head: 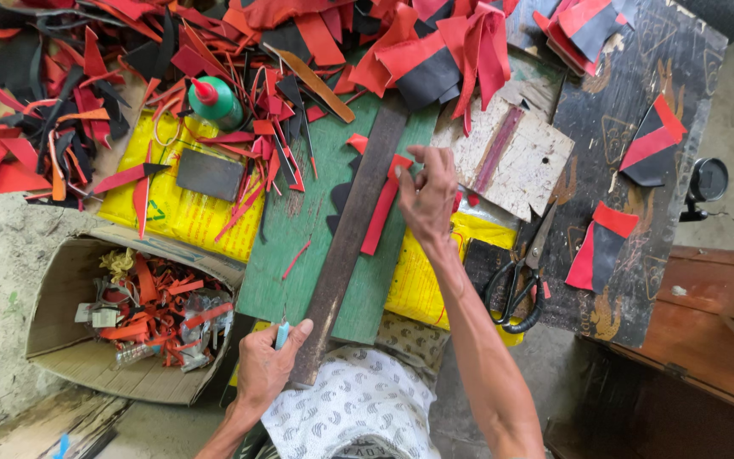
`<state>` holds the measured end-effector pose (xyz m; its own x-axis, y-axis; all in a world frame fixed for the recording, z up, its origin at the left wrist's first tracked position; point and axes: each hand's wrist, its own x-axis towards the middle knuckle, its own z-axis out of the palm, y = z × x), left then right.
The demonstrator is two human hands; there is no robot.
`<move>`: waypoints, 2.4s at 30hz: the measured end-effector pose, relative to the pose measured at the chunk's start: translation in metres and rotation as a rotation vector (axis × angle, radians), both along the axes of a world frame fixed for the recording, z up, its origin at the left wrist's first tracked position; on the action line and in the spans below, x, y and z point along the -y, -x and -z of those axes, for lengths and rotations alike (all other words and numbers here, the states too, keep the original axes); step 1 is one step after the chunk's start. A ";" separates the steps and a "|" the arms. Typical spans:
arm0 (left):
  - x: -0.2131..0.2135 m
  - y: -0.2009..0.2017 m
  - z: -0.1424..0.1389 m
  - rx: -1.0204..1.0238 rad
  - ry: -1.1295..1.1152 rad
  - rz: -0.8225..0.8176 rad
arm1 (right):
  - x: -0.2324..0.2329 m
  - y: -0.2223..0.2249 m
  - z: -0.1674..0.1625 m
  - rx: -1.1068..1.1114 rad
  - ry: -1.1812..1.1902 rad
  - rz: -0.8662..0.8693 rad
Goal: The person uses a utility knife and a wooden straightedge to cut red and black material pieces on a workbench. They repeatedly align the straightedge, cut along its edge, and place the finished pieces aside.
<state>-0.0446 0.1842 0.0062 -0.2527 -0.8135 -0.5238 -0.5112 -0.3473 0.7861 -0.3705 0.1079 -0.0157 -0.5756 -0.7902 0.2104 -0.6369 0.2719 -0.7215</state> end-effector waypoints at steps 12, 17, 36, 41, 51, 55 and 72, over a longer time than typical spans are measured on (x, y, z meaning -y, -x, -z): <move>-0.005 0.000 0.004 0.010 0.064 0.031 | -0.017 -0.024 0.002 -0.042 0.171 -0.201; -0.008 0.000 0.002 -0.021 0.027 0.011 | -0.020 -0.026 0.008 -0.057 0.156 -0.211; -0.009 -0.004 0.012 -0.080 0.042 0.040 | -0.022 -0.003 -0.015 0.213 -0.064 -0.319; -0.007 -0.002 0.008 -0.057 -0.026 0.034 | -0.024 -0.008 -0.009 0.049 0.021 -0.380; -0.006 -0.002 0.006 -0.054 0.031 0.039 | -0.025 -0.010 -0.001 -0.078 0.031 -0.393; -0.008 -0.003 0.009 -0.031 0.066 0.040 | -0.025 -0.010 -0.001 -0.125 0.021 -0.405; -0.011 -0.003 0.007 -0.038 0.005 0.035 | -0.026 -0.013 -0.004 -0.131 0.018 -0.393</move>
<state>-0.0414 0.1957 -0.0011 -0.3006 -0.8063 -0.5094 -0.4925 -0.3261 0.8069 -0.3579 0.1334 -0.0114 -0.1982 -0.9399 0.2779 -0.7765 -0.0224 -0.6297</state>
